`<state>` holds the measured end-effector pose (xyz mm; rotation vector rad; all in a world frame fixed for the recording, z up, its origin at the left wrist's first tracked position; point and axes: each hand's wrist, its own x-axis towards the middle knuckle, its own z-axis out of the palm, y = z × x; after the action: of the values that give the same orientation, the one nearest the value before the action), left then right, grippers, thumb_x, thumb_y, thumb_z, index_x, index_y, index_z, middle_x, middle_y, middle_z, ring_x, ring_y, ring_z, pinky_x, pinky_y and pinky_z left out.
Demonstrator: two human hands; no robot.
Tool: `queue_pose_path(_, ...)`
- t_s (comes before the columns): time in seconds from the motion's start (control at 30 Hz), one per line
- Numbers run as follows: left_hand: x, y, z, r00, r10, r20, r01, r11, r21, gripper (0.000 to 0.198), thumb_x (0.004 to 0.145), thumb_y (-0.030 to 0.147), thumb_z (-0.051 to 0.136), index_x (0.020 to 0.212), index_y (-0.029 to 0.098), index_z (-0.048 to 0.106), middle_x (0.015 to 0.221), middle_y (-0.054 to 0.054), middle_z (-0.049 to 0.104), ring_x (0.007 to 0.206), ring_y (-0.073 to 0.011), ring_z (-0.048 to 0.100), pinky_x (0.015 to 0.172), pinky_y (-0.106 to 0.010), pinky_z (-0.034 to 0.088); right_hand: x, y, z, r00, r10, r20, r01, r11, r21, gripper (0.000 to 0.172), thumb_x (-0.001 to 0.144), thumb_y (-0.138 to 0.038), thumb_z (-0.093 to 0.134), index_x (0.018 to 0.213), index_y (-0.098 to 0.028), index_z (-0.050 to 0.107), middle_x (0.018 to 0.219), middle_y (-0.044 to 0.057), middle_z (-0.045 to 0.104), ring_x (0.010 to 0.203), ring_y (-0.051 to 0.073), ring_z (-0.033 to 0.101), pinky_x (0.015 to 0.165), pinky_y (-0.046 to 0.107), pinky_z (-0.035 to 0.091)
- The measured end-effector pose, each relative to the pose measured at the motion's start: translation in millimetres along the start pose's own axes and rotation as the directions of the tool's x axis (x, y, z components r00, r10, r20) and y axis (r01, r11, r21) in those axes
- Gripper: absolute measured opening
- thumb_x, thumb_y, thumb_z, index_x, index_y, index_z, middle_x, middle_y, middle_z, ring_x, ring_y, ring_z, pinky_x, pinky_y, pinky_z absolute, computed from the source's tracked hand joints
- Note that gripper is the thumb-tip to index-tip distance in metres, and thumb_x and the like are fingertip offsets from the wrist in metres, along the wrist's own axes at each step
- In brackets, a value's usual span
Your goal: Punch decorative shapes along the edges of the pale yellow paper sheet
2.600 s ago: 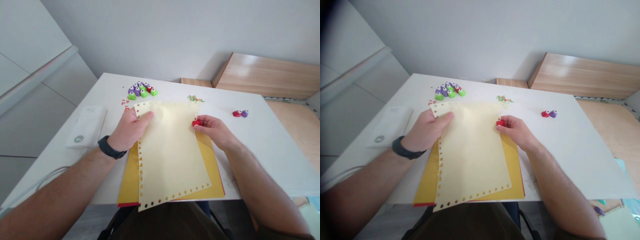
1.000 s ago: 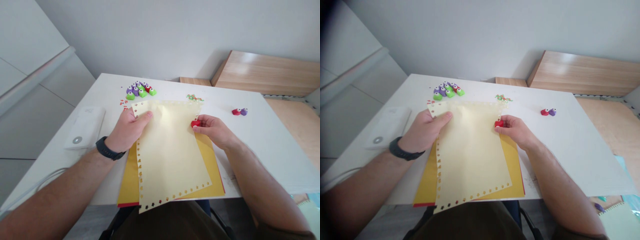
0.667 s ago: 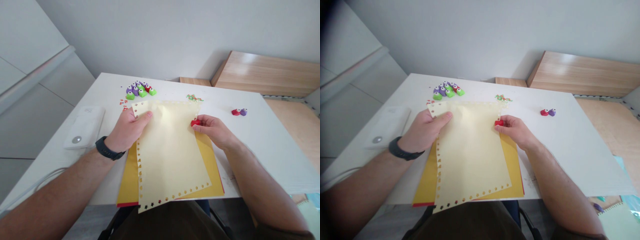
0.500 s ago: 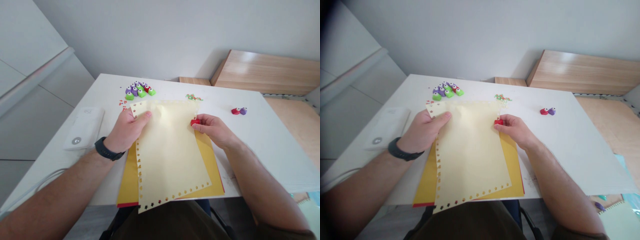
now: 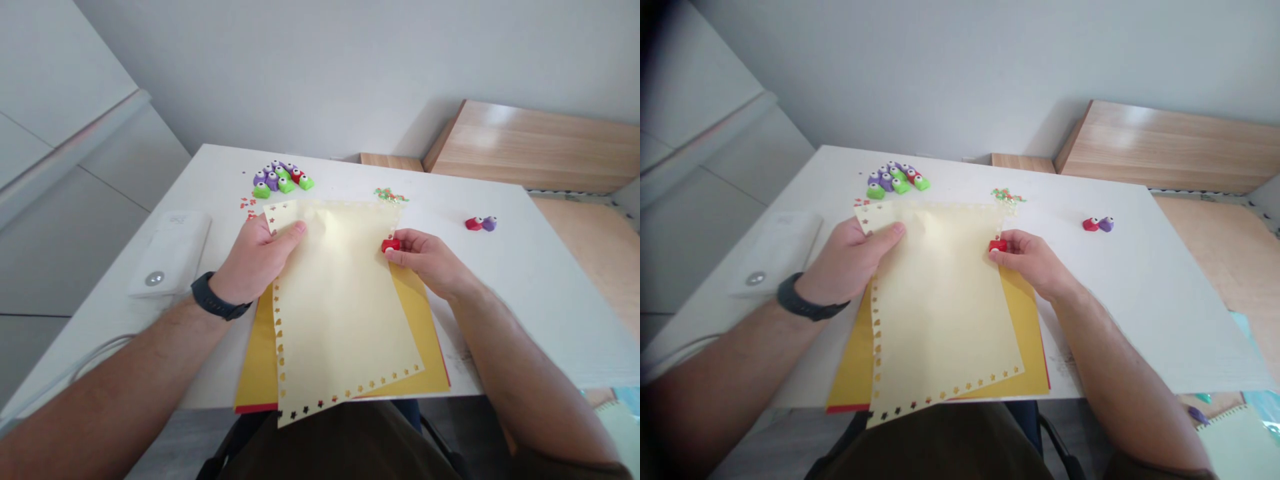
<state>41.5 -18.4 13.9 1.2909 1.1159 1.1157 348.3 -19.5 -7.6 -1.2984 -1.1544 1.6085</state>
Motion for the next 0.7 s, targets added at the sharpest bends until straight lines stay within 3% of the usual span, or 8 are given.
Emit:
queue_pose_path(0.33, -0.3, -5.5, -0.4, 1.0, -0.017, -0.01, 0.016, 0.998, -0.058, 0.045, 0.091, 0.048, 0.078, 0.127, 0.021, 0.077, 0.125, -0.01, 0.079, 0.104, -0.0334, 0.077, 0.084, -0.042, 0.067, 0.8, -1.6, 1.4, 0.999, 0.016, -0.03, -0.016, 1.0, 0.012, 0.04, 0.071, -0.032, 0.096, 0.103, -0.019, 0.076, 0.097, 0.003, 0.078, 0.082, 0.016, 0.068, 0.08, 0.033, 0.052)
queue_pose_path(0.7, -0.6, -4.2, 0.0, 1.0, 0.001, 0.001, -0.001, 0.999, -0.039, 0.047, 0.089, 0.054, 0.079, 0.125, 0.023, 0.078, 0.125, -0.008, 0.079, 0.105, -0.0326, 0.076, 0.087, -0.042, 0.066, 0.3, -3.6, 3.2, 0.999, -0.033, -0.035, 0.031, 0.998, -0.048, 0.037, 0.073, -0.034, 0.094, 0.101, -0.019, 0.075, 0.096, 0.004, 0.078, 0.08, 0.016, 0.066, 0.076, 0.032, 0.052)
